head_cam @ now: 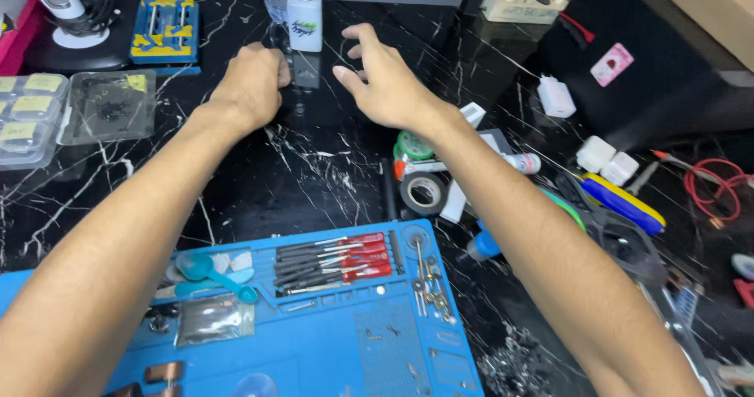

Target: The person organizes various items on a black marble countertop, including a blue tool kit, bottles, tubes, and a roll of tape. They move the items around, pick them up, and place them in different positions on the surface.

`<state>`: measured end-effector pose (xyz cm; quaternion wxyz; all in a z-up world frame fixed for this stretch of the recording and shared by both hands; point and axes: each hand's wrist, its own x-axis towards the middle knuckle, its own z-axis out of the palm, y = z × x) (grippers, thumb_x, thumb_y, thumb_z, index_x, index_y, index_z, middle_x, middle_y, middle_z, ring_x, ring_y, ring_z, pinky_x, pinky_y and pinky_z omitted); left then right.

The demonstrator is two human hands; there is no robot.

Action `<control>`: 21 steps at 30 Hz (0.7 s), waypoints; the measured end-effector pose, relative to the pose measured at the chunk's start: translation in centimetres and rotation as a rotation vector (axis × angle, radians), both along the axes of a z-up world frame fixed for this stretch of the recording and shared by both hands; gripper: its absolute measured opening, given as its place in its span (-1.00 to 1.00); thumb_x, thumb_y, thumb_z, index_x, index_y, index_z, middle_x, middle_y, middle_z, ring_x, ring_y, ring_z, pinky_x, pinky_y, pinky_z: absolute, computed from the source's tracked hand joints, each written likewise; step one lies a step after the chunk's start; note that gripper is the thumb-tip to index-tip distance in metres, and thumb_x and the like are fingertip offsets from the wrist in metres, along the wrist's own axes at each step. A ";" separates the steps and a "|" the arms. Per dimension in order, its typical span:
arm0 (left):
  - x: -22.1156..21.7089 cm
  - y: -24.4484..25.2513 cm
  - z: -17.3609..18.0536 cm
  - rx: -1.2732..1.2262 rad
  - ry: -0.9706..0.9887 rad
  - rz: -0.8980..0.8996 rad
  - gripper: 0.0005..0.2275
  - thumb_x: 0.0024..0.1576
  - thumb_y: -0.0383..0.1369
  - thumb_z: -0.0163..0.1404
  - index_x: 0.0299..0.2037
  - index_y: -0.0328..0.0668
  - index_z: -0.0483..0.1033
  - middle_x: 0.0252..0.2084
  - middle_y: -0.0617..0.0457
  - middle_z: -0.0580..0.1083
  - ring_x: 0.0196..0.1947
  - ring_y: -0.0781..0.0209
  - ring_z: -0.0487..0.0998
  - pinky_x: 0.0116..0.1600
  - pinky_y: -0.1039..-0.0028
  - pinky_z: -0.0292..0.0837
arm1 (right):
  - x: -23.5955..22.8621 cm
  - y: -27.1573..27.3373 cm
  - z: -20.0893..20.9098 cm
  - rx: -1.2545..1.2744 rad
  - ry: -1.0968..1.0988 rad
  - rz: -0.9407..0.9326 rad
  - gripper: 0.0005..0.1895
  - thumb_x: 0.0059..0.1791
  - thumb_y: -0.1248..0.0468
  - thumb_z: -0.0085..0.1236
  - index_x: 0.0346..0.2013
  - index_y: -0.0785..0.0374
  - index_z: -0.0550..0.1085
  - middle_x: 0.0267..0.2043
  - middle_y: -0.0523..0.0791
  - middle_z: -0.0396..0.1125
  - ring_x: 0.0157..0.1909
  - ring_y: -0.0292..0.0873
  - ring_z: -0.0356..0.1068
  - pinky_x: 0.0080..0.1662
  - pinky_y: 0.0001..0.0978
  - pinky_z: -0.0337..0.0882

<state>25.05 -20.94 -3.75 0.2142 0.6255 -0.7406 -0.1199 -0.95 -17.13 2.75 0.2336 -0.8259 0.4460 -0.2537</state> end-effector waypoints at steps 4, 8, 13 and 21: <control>-7.1 9.2 4.8 -0.032 0.312 -0.153 -0.73 0.22 -0.75 -0.09 -0.28 -0.13 0.55 -0.20 -0.03 0.53 -0.43 0.19 0.64 -0.32 0.33 0.59 | -2.8 4.8 -0.3 -0.244 -0.094 0.051 -0.49 0.31 0.11 0.05 0.47 0.31 0.23 0.50 0.16 0.35 0.55 0.16 0.39 0.43 0.03 0.52; -12.8 17.2 8.4 -0.223 0.510 -0.274 -0.81 0.35 -0.63 0.03 -0.20 -0.17 0.68 -0.39 0.09 0.66 -0.43 0.36 0.77 -0.18 0.54 0.72 | -5.8 11.8 1.8 -0.260 -0.110 0.126 -0.75 0.33 0.20 -0.17 0.18 0.26 0.38 0.08 -0.02 0.53 0.14 -0.05 0.53 0.17 -0.14 0.47; -18.1 23.6 10.3 -0.418 0.733 -0.225 -0.85 0.30 -0.59 0.20 -0.19 -0.11 0.80 -0.41 0.14 0.72 -0.41 0.49 0.77 -0.26 0.64 0.69 | -9.3 19.6 3.6 -0.238 -0.156 -0.028 -0.59 0.34 0.08 -0.26 0.31 0.17 0.46 0.13 -0.10 0.60 0.16 -0.13 0.60 0.17 -0.18 0.49; -26.1 29.7 9.7 -0.529 0.943 -0.075 -0.90 0.23 -0.43 0.26 -0.14 -0.10 0.85 -0.24 0.11 0.81 -0.32 0.48 0.79 -0.20 0.61 0.71 | -13.3 26.9 4.8 0.360 -0.840 -0.095 -0.52 0.28 0.04 -0.11 0.30 0.30 0.52 0.29 0.10 0.60 0.35 -0.06 0.64 0.32 -0.23 0.72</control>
